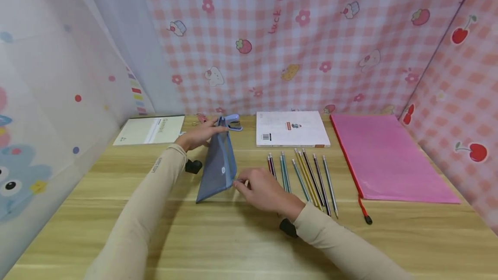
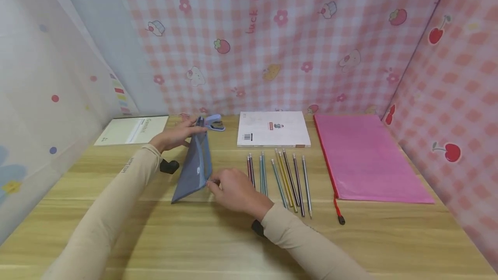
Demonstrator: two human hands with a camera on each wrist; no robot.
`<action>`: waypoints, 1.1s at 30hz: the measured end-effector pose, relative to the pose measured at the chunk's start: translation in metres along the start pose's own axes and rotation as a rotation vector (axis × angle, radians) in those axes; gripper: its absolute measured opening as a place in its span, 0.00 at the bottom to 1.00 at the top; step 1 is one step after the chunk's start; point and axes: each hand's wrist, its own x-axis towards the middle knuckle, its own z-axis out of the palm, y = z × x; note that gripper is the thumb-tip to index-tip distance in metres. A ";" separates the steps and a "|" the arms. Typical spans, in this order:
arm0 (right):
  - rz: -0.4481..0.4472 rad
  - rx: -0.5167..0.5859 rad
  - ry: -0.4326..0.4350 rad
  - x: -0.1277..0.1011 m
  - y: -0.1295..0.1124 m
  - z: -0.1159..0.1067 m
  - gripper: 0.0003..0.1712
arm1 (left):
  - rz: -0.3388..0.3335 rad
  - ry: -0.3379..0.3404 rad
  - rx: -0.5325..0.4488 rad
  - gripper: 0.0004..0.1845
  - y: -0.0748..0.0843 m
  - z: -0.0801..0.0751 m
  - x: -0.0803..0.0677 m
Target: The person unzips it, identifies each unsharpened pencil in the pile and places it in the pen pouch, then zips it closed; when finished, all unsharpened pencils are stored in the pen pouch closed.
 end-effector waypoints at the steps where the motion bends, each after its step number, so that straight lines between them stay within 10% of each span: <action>1: 0.003 -0.004 0.008 -0.001 0.001 0.000 0.15 | 0.008 -0.016 -0.006 0.44 -0.002 -0.002 0.000; 5: 0.028 -0.011 0.023 -0.004 0.003 0.001 0.15 | 0.001 -0.023 0.088 0.41 0.001 -0.005 -0.008; 11: 0.026 -0.047 0.033 -0.007 0.004 0.002 0.15 | -0.025 0.089 0.652 0.39 0.028 0.007 -0.038; 15: 0.028 -0.097 0.044 -0.008 0.004 0.001 0.14 | 0.037 0.115 0.847 0.35 0.041 0.017 -0.050; 21: 0.054 -0.067 -0.130 -0.004 0.004 -0.007 0.14 | 0.155 0.213 0.937 0.18 0.040 0.023 -0.063; 27: 0.109 0.259 -0.465 0.004 0.017 -0.039 0.19 | 0.206 0.347 0.996 0.15 0.037 0.023 -0.059; 33: 0.127 0.258 -0.442 -0.001 0.038 -0.071 0.19 | 0.215 0.312 0.961 0.18 0.034 0.021 -0.054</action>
